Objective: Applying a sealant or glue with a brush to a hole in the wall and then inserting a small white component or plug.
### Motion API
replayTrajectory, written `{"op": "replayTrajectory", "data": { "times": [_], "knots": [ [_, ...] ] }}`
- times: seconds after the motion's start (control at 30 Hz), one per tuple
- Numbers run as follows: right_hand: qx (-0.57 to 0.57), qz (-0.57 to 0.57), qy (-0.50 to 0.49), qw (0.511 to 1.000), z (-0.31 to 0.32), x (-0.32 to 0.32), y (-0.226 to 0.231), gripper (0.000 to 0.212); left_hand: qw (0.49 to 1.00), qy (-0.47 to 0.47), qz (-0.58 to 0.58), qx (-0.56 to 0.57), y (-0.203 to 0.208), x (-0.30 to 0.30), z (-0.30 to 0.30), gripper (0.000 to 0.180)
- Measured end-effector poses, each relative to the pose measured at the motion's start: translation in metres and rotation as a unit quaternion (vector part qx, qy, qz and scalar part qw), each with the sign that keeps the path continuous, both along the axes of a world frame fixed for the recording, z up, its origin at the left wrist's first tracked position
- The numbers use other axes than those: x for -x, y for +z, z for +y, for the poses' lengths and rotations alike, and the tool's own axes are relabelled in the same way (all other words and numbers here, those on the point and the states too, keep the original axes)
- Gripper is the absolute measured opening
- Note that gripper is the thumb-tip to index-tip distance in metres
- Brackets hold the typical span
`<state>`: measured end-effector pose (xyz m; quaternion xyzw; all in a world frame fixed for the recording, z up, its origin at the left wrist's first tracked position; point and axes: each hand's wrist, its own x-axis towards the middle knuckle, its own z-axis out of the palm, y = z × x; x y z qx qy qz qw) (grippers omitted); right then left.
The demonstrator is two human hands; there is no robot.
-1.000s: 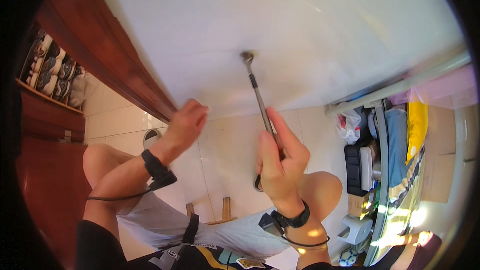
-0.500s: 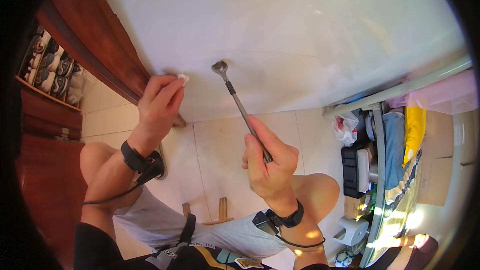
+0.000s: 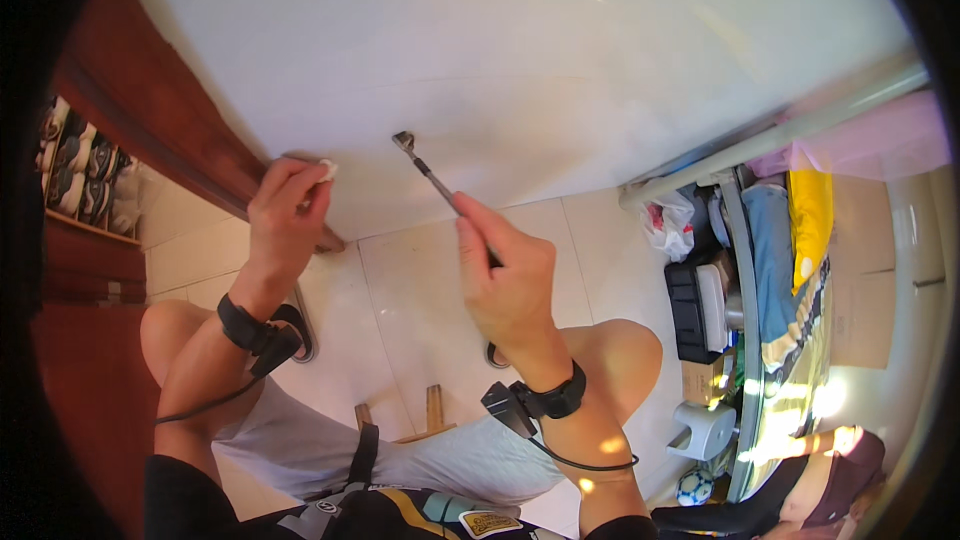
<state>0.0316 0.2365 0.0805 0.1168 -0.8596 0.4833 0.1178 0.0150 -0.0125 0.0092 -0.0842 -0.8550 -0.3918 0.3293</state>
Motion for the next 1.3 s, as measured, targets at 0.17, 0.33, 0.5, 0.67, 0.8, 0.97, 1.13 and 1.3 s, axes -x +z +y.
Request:
{"op": "replayTrajectory", "data": {
  "times": [0.17, 0.33, 0.5, 0.67, 0.8, 0.97, 1.13, 1.3],
  "knots": [
    [-0.002, 0.093, -0.034, 0.995, 0.006, -0.005, 0.017, 0.022, 1.000, 0.004, -0.004, 0.006, -0.001, 0.005, 0.004, 0.020],
    [-0.044, 0.122, 0.045, 0.991, -0.003, 0.004, -0.014, 0.022, 0.999, -0.012, -0.039, 0.015, -0.014, 0.000, 0.007, 0.020],
    [-0.035, 0.111, -0.064, 0.991, 0.010, -0.004, 0.014, 0.020, 0.999, -0.006, -0.044, 0.007, -0.007, -0.004, 0.008, 0.021],
    [-0.078, 0.150, 0.008, 0.986, 0.006, 0.006, -0.009, 0.021, 0.998, -0.016, -0.059, 0.007, -0.010, -0.002, 0.004, 0.021],
    [-0.098, 0.159, -0.091, 0.978, 0.031, 0.004, 0.023, 0.022, 0.999, -0.020, -0.051, 0.002, -0.009, -0.004, 0.007, 0.018],
    [0.066, -0.067, -0.035, 0.995, 0.043, 0.016, 0.017, 0.024, 0.996, -0.035, -0.086, 0.013, -0.009, -0.002, 0.002, 0.019],
    [0.089, -0.053, -0.086, 0.991, 0.052, 0.015, 0.029, 0.027, 0.995, -0.041, -0.092, 0.012, -0.008, -0.003, 0.004, 0.020],
    [0.106, -0.080, -0.106, 0.985, 0.063, 0.029, 0.015, 0.027, 0.992, -0.058, -0.106, 0.017, -0.008, -0.003, 0.005, 0.019]
  ]
}}
